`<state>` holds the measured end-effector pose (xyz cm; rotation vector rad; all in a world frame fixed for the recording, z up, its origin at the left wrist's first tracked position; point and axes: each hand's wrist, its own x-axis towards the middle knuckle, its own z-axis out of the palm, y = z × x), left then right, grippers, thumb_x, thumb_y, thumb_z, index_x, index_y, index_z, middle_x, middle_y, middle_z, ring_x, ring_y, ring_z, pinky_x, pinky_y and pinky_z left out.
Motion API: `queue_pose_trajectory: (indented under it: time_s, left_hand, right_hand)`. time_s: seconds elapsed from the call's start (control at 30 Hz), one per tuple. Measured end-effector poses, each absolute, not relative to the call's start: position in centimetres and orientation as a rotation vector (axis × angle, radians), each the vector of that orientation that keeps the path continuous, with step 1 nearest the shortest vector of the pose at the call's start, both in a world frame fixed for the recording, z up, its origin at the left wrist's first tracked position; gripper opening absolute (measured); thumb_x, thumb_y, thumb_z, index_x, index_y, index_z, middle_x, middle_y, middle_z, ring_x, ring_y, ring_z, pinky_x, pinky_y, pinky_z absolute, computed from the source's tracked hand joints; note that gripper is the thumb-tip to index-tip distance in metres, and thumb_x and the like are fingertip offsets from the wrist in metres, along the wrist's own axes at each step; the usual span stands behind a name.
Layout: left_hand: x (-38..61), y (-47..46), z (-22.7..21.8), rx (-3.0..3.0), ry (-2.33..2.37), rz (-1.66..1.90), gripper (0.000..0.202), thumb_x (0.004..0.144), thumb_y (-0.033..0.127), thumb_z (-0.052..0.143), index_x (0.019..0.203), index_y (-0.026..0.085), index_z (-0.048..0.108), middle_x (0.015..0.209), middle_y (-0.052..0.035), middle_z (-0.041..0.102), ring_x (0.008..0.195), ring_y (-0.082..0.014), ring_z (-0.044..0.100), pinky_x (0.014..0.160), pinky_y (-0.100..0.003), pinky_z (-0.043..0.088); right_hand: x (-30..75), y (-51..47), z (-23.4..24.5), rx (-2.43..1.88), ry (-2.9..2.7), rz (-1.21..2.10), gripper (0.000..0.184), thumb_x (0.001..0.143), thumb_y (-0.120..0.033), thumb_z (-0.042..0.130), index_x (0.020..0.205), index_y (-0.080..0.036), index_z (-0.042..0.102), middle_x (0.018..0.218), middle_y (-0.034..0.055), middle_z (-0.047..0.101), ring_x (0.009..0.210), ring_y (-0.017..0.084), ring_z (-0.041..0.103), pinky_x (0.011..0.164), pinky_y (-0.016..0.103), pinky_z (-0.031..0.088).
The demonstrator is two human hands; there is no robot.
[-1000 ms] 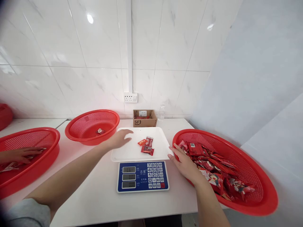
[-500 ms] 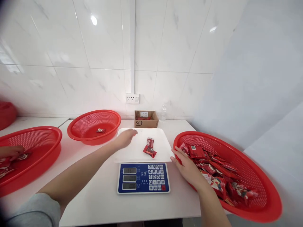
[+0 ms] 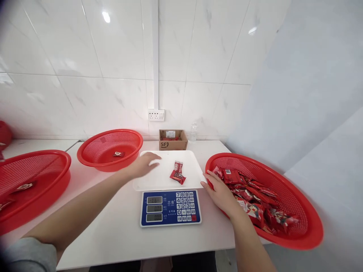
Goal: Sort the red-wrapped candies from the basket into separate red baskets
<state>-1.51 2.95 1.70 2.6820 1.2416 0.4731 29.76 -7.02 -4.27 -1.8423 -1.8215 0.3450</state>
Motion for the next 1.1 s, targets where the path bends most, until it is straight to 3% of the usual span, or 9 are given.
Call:
queue_pose_trajectory:
  time_s: [0.1, 0.23, 0.4, 0.57, 0.7, 0.87, 1.03, 1.1]
  left_hand:
    - [2.9, 0.3, 1.2, 2.783, 0.815, 0.348, 0.035, 0.082, 0.015, 0.050, 0.114, 0.026, 0.060, 0.117, -0.0009, 0.064, 0.113, -0.0171, 0.052, 0.101, -0.029, 0.038]
    - [5.5, -0.6, 0.3, 2.803, 0.682, 0.272, 0.036, 0.078, 0.008, 0.049, 0.110, 0.021, 0.061, 0.115, -0.0064, 0.064, 0.109, -0.0207, 0.056, 0.095, -0.032, 0.042]
    - [4.9, 0.0, -0.4, 2.756, 0.887, 0.348, 0.034, 0.082, 0.009, 0.042, 0.111, 0.019, 0.058, 0.102, -0.0091, 0.067, 0.095, -0.0229, 0.061, 0.081, -0.033, 0.048]
    - [-0.6, 2.1, 1.0, 2.592, 1.325, 0.595, 0.035, 0.087, 0.010, 0.033, 0.113, 0.021, 0.055, 0.107, -0.0070, 0.066, 0.099, -0.0199, 0.059, 0.084, -0.030, 0.046]
    - [-7.7, 5.0, 3.0, 2.357, 1.743, 0.720, 0.038, 0.087, 0.011, 0.031, 0.117, 0.019, 0.054, 0.113, -0.0118, 0.063, 0.103, -0.0260, 0.058, 0.081, -0.035, 0.046]
    - [-11.0, 5.5, 3.4, 2.187, 1.839, 0.765, 0.043, 0.086, 0.016, 0.041, 0.128, 0.016, 0.048, 0.132, -0.0149, 0.052, 0.124, -0.0319, 0.044, 0.093, -0.042, 0.041]
    - [-5.9, 1.7, 1.8, 2.209, 1.467, 0.794, 0.037, 0.085, 0.021, 0.048, 0.121, 0.020, 0.055, 0.128, -0.0067, 0.058, 0.119, -0.0222, 0.050, 0.103, -0.035, 0.037]
    - [-3.5, 0.0, 1.2, 2.185, 1.314, 0.804, 0.036, 0.084, 0.022, 0.050, 0.120, 0.022, 0.056, 0.129, -0.0043, 0.058, 0.120, -0.0198, 0.050, 0.104, -0.032, 0.036]
  right_hand:
    - [28.7, -6.8, -3.9, -1.805, -1.833, 0.218, 0.048, 0.085, -0.047, 0.043, 0.120, -0.019, 0.059, 0.134, 0.0118, 0.051, 0.130, 0.029, 0.038, 0.109, 0.049, 0.029]
    - [26.2, -6.2, -3.0, -1.688, -1.896, 0.210, 0.045, 0.086, -0.044, 0.043, 0.119, -0.019, 0.060, 0.130, 0.0104, 0.056, 0.128, 0.026, 0.042, 0.108, 0.047, 0.030]
    - [23.4, -4.8, -2.3, -1.576, -1.966, 0.311, 0.043, 0.088, -0.041, 0.042, 0.121, -0.019, 0.058, 0.130, 0.0101, 0.055, 0.123, 0.023, 0.047, 0.106, 0.043, 0.035]
    - [22.1, -3.4, -2.9, -1.529, -2.046, 0.309, 0.039, 0.087, -0.035, 0.044, 0.121, -0.022, 0.058, 0.129, 0.0083, 0.055, 0.123, 0.022, 0.048, 0.106, 0.041, 0.035]
    - [21.4, -2.8, -3.1, -1.575, -2.082, 0.318, 0.039, 0.086, -0.033, 0.046, 0.122, -0.023, 0.058, 0.134, 0.0076, 0.052, 0.126, 0.022, 0.045, 0.107, 0.042, 0.034]
    - [20.2, -2.0, -2.8, -1.621, -2.098, 0.389, 0.038, 0.083, -0.033, 0.053, 0.118, -0.020, 0.062, 0.139, 0.0101, 0.047, 0.125, 0.026, 0.046, 0.103, 0.042, 0.037]
    - [19.3, -1.1, -2.6, -1.592, -2.039, 0.398, 0.024, 0.079, -0.019, 0.052, 0.097, -0.016, 0.068, 0.118, 0.0128, 0.062, 0.114, 0.029, 0.054, 0.100, 0.046, 0.039]
    - [18.8, -1.4, -2.2, -1.574, -1.988, 0.414, 0.026, 0.084, -0.020, 0.045, 0.100, -0.018, 0.065, 0.111, 0.0108, 0.066, 0.105, 0.025, 0.060, 0.095, 0.044, 0.045]
